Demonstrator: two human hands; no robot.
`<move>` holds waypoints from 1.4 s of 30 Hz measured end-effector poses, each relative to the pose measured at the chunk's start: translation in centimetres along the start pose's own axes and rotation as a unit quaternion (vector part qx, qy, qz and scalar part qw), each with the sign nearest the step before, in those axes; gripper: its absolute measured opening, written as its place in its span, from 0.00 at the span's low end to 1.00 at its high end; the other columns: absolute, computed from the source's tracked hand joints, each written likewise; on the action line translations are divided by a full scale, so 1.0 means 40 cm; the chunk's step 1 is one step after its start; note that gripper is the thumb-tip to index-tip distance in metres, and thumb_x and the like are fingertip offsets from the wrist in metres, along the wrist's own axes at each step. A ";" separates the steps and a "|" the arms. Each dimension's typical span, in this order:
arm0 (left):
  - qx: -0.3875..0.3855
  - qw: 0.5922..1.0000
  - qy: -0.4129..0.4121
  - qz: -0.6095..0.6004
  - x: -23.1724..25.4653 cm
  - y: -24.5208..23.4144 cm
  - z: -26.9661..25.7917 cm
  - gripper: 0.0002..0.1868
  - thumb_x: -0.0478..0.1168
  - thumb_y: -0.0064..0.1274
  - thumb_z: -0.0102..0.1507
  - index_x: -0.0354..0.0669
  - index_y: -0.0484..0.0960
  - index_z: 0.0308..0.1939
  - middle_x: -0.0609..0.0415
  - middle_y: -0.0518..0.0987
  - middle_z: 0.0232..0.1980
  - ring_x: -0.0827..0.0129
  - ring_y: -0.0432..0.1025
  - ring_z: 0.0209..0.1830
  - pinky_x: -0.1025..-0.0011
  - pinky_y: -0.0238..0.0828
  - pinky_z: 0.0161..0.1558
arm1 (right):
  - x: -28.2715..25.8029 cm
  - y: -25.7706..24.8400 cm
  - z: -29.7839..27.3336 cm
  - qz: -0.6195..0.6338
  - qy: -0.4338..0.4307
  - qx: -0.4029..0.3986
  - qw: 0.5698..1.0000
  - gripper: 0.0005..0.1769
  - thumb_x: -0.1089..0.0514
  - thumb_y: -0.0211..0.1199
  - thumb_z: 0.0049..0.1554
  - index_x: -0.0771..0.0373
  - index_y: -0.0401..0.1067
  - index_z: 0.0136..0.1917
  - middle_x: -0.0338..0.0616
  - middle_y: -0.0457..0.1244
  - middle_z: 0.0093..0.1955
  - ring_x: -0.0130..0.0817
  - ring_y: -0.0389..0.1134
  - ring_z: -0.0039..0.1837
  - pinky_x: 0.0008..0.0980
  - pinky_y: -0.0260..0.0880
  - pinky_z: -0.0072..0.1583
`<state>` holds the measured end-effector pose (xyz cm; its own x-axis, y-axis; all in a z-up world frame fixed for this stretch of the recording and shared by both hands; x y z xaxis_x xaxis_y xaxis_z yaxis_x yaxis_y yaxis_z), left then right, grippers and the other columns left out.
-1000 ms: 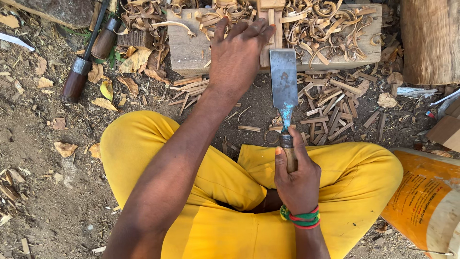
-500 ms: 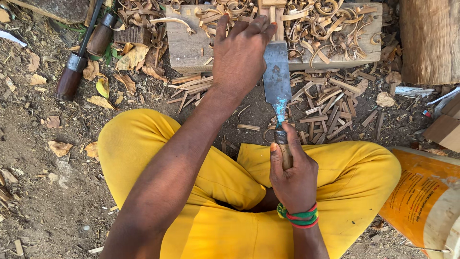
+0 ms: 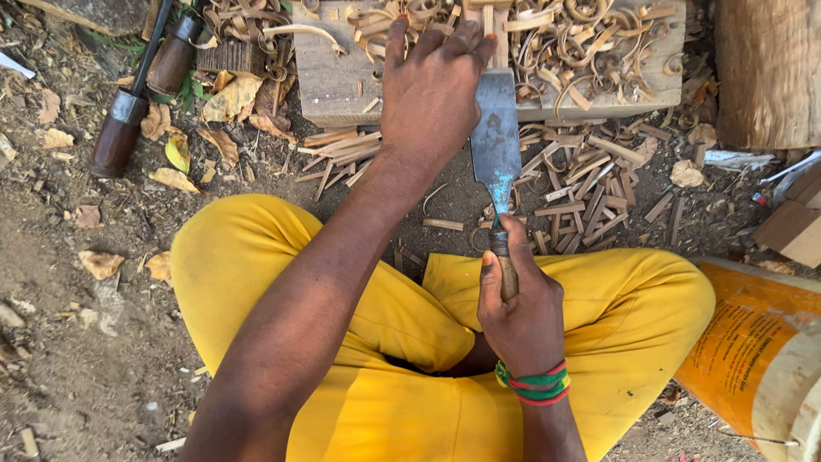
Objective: The person carves a small piece of wood using a large chisel while sitting on the ground, removing shavings to shape the object.
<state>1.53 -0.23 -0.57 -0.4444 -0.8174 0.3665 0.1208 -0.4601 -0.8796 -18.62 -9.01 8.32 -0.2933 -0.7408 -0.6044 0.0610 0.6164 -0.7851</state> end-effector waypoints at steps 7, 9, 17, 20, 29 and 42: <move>-0.003 1.000 0.006 0.009 0.005 -0.002 0.001 0.25 0.31 0.61 0.57 0.53 0.86 0.57 0.56 0.81 0.58 0.61 0.76 0.54 0.41 0.52 0.72 | 0.006 0.003 -0.016 0.006 -0.027 0.013 1.000 0.24 0.62 0.63 0.61 0.63 0.68 0.70 0.42 0.56 0.25 0.30 0.56 0.25 0.33 0.59 0.33; -0.007 1.000 0.004 0.010 0.002 0.003 0.006 0.24 0.29 0.61 0.58 0.56 0.86 0.57 0.57 0.81 0.58 0.63 0.77 0.53 0.40 0.52 0.72 | 0.008 0.005 -0.015 0.002 -0.027 0.016 1.000 0.25 0.62 0.64 0.61 0.63 0.68 0.71 0.42 0.56 0.25 0.30 0.56 0.25 0.33 0.59 0.33; 0.026 1.000 0.002 -0.007 0.003 0.000 -0.001 0.25 0.30 0.63 0.55 0.55 0.87 0.55 0.56 0.81 0.58 0.62 0.78 0.53 0.40 0.52 0.71 | 0.019 0.002 -0.013 0.002 -0.010 0.012 1.000 0.25 0.61 0.65 0.61 0.62 0.69 0.71 0.43 0.55 0.25 0.30 0.55 0.26 0.33 0.57 0.32; 0.022 1.000 -0.001 -0.016 0.004 -0.004 0.000 0.25 0.32 0.63 0.54 0.55 0.87 0.56 0.56 0.81 0.58 0.61 0.78 0.54 0.40 0.52 0.71 | 0.020 0.000 -0.013 0.018 -0.023 0.019 0.999 0.24 0.62 0.64 0.62 0.63 0.69 0.71 0.42 0.59 0.29 0.27 0.58 0.28 0.31 0.60 0.33; 0.027 1.000 0.006 -0.005 -0.002 -0.001 -0.003 0.26 0.29 0.61 0.55 0.54 0.87 0.56 0.58 0.81 0.58 0.62 0.78 0.54 0.40 0.52 0.71 | 0.019 -0.002 -0.010 0.027 -0.037 0.020 0.999 0.24 0.61 0.63 0.63 0.64 0.68 0.71 0.43 0.64 0.33 0.25 0.63 0.30 0.29 0.64 0.35; 0.037 0.999 0.007 -0.005 -0.002 -0.002 -0.002 0.24 0.29 0.61 0.56 0.55 0.88 0.54 0.56 0.84 0.54 0.61 0.79 0.51 0.41 0.51 0.72 | 0.015 -0.001 -0.012 0.008 -0.039 0.030 0.999 0.22 0.61 0.64 0.63 0.64 0.70 0.70 0.45 0.61 0.31 0.28 0.60 0.29 0.30 0.62 0.36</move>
<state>1.51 -0.10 -0.56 -0.4588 -0.8074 0.3711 0.1817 -0.4941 -0.8502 -19.26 -9.37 8.06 -0.2160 -0.7515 -0.6234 0.1236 0.6123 -0.7809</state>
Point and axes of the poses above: each hand's wrist, its own z-axis towards the middle knuckle, its own y-axis out of the palm, x = y × z, the point moved 2 cm from there along z, towards the middle knuckle
